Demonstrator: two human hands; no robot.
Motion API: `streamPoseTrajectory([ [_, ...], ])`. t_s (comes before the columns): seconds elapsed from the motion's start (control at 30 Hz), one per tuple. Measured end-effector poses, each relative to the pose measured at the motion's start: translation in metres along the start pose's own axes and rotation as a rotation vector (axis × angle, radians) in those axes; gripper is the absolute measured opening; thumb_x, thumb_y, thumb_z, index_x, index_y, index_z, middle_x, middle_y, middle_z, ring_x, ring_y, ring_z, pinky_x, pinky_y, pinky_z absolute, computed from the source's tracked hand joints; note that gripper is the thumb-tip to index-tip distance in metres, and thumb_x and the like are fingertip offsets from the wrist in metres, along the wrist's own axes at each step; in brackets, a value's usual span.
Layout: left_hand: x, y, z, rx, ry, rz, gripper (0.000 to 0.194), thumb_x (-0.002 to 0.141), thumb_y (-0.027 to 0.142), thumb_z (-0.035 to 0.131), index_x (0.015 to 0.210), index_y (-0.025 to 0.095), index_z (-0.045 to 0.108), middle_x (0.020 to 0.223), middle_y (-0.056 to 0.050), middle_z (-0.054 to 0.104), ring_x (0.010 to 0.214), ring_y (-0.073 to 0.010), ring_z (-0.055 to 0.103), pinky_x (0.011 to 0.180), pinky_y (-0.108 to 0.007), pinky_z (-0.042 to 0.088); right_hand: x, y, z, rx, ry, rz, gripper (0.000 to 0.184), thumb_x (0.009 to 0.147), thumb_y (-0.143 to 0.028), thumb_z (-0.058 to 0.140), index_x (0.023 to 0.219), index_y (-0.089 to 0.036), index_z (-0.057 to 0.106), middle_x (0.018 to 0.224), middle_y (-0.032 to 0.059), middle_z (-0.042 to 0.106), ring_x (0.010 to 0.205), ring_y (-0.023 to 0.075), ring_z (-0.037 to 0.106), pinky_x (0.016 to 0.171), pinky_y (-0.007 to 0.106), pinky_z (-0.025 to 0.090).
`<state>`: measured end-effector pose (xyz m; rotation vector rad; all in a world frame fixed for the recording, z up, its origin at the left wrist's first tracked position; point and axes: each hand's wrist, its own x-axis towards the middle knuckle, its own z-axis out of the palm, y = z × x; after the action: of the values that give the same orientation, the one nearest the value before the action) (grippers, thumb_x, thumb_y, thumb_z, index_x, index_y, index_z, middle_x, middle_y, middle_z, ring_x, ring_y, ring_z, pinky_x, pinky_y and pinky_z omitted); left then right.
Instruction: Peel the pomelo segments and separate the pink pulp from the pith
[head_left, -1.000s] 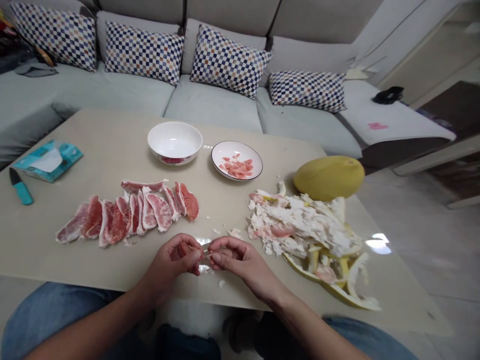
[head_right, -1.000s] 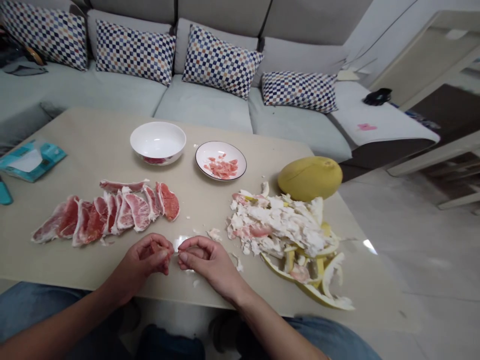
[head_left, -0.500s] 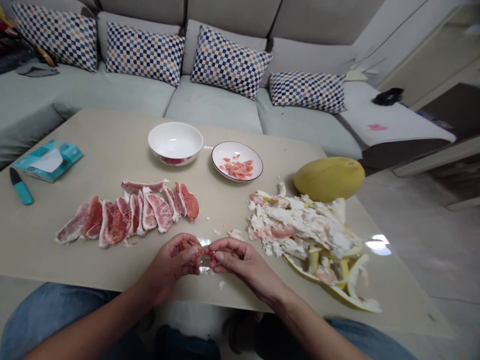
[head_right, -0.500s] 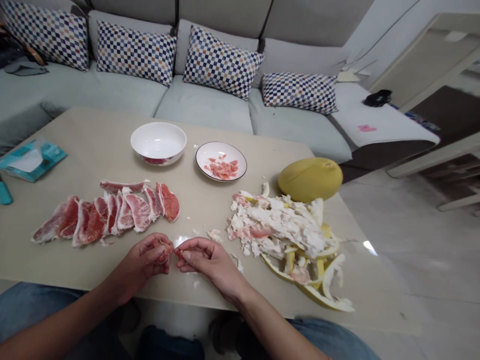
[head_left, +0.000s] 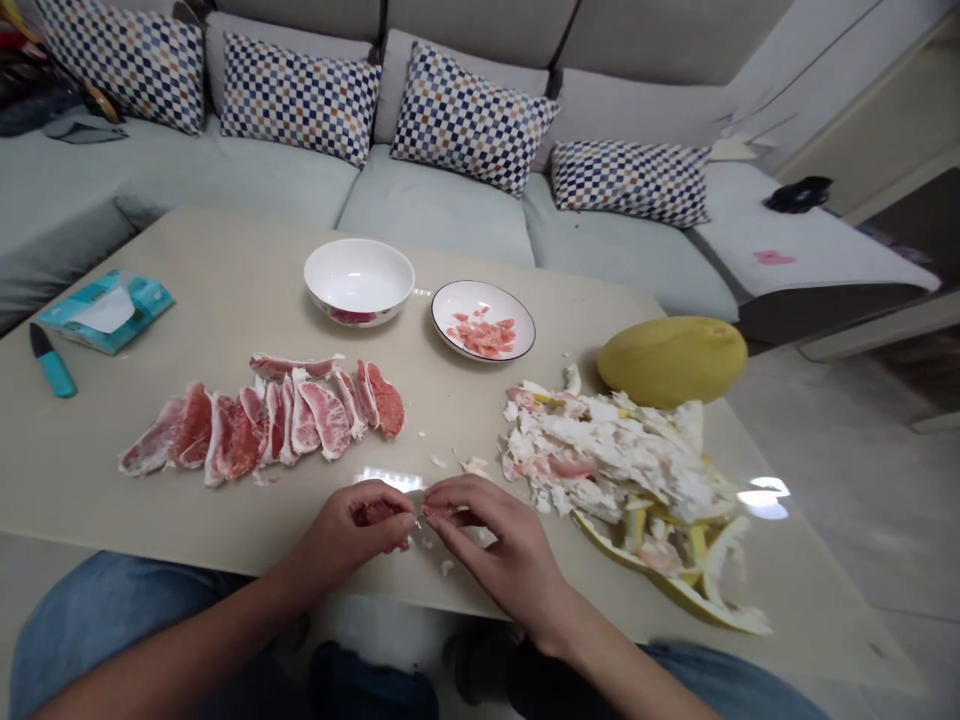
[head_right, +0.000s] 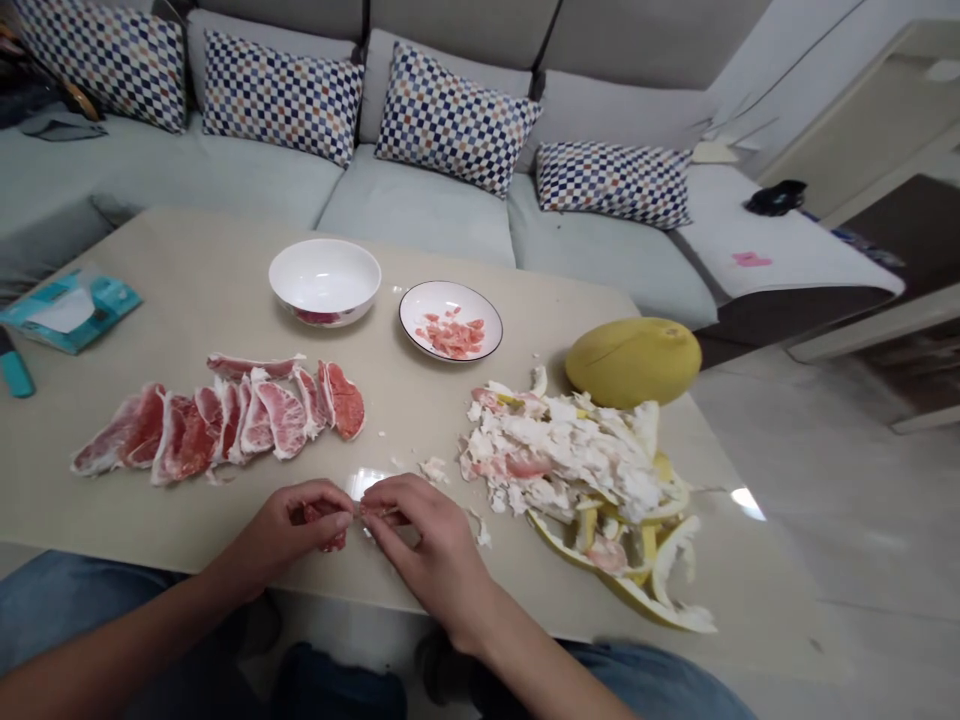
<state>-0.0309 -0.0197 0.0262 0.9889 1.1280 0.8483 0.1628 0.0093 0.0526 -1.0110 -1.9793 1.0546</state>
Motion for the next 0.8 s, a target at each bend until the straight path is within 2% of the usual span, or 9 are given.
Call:
streamPoseTrajectory([
  [0.13, -0.0013, 0.0013, 0.0004, 0.227, 0.075, 0.136, 0.016, 0.079, 0.031, 0.067, 0.083, 0.017, 0.074, 0.078, -0.005, 0.065, 0.068, -0.0160, 0.058, 0.062, -0.026, 0.043, -0.0021, -0.0001, 0.0016, -0.139, -0.018, -0.140, 0.015, 0.089, -0.017, 0.059, 0.099, -0.025, 0.067, 0.090, 0.0079, 0.070, 0.082, 0.0202, 0.066, 0.071, 0.033, 0.056],
  [0.33, -0.0044, 0.0004, 0.0011, 0.314, 0.083, 0.214, 0.013, 0.080, 0.028, 0.065, 0.083, 0.019, 0.075, 0.078, -0.005, 0.066, 0.072, -0.0173, 0.059, 0.065, -0.026, 0.044, -0.0078, 0.0032, 0.0041, -0.299, -0.072, -0.223, 0.021, 0.091, -0.015, 0.055, 0.109, -0.023, 0.063, 0.097, 0.0091, 0.070, 0.090, 0.0196, 0.066, 0.079, 0.031, 0.056],
  [0.57, -0.0057, 0.0026, 0.0009, 0.413, 0.087, 0.302, 0.013, 0.082, 0.018, 0.060, 0.074, 0.019, 0.072, 0.073, -0.004, 0.063, 0.068, -0.0150, 0.055, 0.063, -0.025, 0.041, -0.0093, -0.0001, 0.0054, -0.357, -0.124, -0.228, 0.022, 0.093, -0.017, 0.052, 0.110, -0.023, 0.064, 0.100, 0.0098, 0.071, 0.090, 0.0211, 0.067, 0.078, 0.033, 0.056],
  [0.8, -0.0054, 0.0040, -0.0003, 0.390, 0.074, 0.302, 0.012, 0.080, 0.016, 0.061, 0.073, 0.018, 0.070, 0.073, -0.003, 0.061, 0.069, -0.0148, 0.055, 0.062, -0.024, 0.041, -0.0075, -0.0005, 0.0058, -0.282, -0.083, -0.219, 0.019, 0.091, -0.015, 0.055, 0.105, -0.023, 0.065, 0.094, 0.0088, 0.071, 0.086, 0.0199, 0.067, 0.077, 0.031, 0.056],
])
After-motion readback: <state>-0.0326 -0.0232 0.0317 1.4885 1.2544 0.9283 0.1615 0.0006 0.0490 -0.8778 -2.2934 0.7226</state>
